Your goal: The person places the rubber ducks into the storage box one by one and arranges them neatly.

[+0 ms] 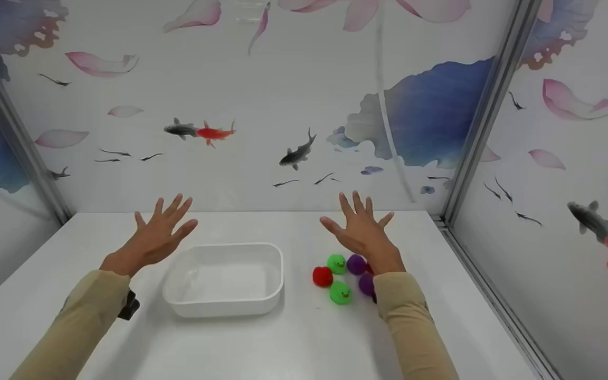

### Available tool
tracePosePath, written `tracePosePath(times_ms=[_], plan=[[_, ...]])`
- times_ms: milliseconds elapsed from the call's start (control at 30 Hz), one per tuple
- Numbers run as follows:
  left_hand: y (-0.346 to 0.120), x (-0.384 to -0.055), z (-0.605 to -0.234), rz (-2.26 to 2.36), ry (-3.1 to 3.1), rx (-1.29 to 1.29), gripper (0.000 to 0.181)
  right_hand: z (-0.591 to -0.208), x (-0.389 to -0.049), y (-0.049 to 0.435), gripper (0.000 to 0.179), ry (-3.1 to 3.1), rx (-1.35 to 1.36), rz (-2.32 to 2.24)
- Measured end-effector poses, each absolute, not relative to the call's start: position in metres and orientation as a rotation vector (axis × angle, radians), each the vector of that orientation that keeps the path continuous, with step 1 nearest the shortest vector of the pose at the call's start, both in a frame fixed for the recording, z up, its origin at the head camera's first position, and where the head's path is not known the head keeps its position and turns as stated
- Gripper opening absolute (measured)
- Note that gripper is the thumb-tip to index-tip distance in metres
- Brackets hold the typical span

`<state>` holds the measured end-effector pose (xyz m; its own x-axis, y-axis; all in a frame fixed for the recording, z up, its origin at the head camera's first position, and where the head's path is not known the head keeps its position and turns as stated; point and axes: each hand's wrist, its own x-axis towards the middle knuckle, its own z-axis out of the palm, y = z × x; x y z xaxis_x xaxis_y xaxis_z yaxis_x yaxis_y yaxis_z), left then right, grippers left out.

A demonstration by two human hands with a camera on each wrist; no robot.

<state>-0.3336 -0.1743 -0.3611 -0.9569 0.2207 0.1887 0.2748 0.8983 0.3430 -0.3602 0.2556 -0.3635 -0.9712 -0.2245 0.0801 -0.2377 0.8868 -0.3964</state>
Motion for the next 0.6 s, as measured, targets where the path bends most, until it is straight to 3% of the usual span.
tracePosePath(times_ms=[233, 600], plan=[[-0.167, -0.309, -0.349, -0.914, -2.796, -0.396, 0.068, -0.355, -0.332, 0.252, 0.079, -2.94, 0.467, 0.873], [-0.173, -0.279, -0.381, -1.369, -2.627, -0.224, 0.067, -0.364, -0.296, 0.263, 0.066, -2.773, 0.503, 1.153]])
